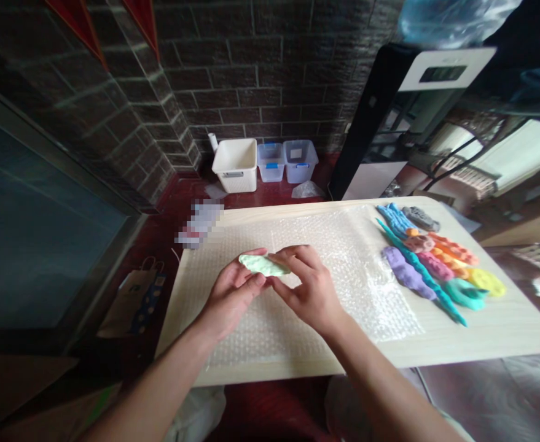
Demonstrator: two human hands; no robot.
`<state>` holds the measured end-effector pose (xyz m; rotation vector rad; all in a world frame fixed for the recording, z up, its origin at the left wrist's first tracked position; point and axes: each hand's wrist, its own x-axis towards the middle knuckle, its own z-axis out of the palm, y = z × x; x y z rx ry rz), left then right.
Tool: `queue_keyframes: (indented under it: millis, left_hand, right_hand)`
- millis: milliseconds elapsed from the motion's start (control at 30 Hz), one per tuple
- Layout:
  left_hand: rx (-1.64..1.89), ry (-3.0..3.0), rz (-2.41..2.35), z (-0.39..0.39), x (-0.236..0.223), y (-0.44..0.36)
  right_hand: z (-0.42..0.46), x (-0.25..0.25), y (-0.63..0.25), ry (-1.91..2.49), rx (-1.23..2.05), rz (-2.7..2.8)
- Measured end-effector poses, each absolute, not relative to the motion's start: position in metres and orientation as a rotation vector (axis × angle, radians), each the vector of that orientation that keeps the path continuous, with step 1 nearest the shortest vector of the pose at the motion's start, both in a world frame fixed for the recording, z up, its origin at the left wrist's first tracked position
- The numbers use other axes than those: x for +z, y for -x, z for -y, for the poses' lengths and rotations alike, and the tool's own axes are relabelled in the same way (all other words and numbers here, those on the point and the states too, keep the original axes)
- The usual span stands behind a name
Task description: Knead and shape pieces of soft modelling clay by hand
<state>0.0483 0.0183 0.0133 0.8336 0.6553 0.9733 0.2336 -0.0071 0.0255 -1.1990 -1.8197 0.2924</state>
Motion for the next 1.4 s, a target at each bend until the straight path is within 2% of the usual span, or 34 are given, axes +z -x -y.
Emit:
queue_keyframes:
  millis: [200, 767, 867, 1100, 1400]
  left_hand:
    - [0.968, -0.68, -0.633, -0.025, 0.019, -0.042]
    - [0.978, -0.415, -0.607, -0.026, 0.024, -0.044]
    - [1.026, -0.48, -0.652, -0.028, 0.022, -0.044]
    - [1.082, -0.566, -0.674, -0.029, 0.019, -0.044]
    - [1.024, -0.956, -0.866, -0.027, 0.009, -0.042]
  right_hand:
    - [0.007, 0.032, -0.233, 1.134, 0.46, 1.678]
    - [0.008, 0.029, -0.235, 1.067, 0.418, 1.841]
    - [0.008, 0.027, -0.235, 1.083, 0.571, 1.76]
    - [0.001, 0.021, -0.23, 1.196, 1.186, 1.106]
    - [0.001, 0.023, -0.234, 1.178, 1.309, 1.161]
